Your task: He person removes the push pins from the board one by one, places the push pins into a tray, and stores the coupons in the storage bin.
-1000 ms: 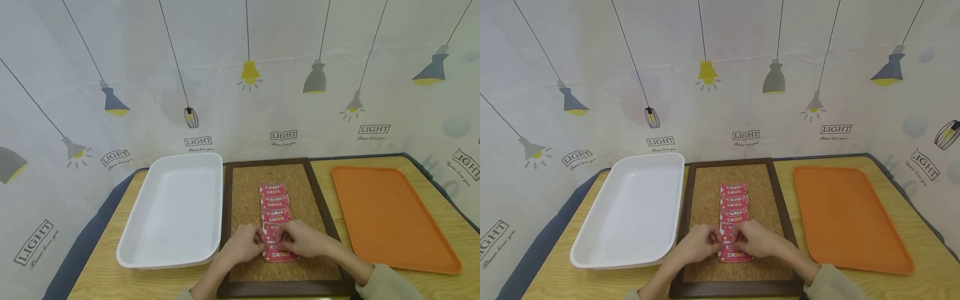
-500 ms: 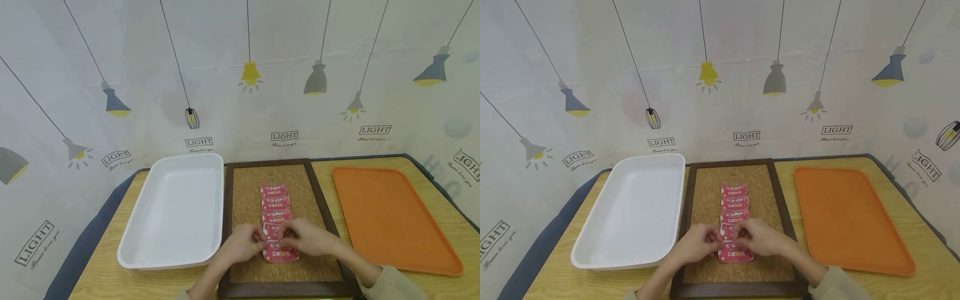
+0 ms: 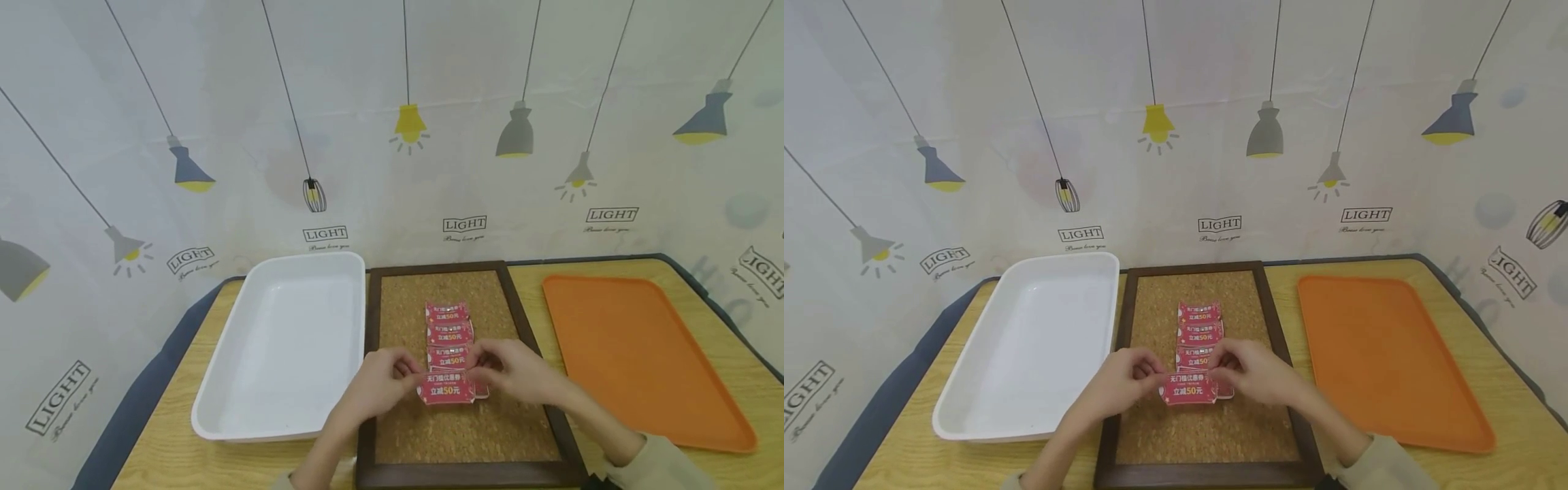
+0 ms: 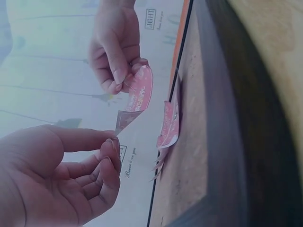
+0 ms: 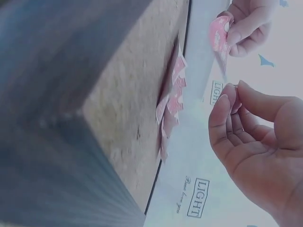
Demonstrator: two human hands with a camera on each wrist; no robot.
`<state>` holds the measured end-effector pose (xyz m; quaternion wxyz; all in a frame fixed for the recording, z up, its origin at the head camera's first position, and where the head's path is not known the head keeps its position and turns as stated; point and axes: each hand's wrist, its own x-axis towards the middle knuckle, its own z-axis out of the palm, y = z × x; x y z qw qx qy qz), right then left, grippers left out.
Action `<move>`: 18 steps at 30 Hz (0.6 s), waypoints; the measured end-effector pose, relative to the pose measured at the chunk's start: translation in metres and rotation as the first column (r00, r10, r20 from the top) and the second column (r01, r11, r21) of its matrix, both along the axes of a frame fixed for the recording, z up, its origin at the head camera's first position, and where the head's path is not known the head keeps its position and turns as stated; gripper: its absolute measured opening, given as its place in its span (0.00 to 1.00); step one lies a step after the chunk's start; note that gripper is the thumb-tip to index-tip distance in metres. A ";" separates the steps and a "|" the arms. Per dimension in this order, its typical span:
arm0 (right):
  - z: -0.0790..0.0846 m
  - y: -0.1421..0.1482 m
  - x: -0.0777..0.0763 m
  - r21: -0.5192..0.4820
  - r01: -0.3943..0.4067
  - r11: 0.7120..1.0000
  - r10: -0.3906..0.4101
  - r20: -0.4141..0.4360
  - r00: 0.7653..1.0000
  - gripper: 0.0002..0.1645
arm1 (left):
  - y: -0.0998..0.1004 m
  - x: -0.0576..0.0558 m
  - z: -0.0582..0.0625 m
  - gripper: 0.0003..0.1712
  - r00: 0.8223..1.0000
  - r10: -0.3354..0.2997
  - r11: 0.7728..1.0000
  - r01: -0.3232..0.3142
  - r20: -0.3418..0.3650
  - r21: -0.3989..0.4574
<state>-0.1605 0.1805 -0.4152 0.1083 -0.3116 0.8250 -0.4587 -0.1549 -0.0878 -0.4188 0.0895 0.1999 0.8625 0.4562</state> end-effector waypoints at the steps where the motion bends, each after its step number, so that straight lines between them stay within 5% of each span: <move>1: 0.001 0.001 0.000 -0.004 0.003 1.000 -0.003 -0.015 1.000 0.01 | -0.001 -0.001 0.001 0.05 1.000 0.003 1.000 -0.003 -0.010 0.003; 18: 0.006 0.039 -0.008 -0.063 0.085 0.994 -0.088 -0.046 0.995 0.05 | -0.035 -0.012 0.021 0.06 0.985 0.167 0.984 -0.163 -0.040 0.073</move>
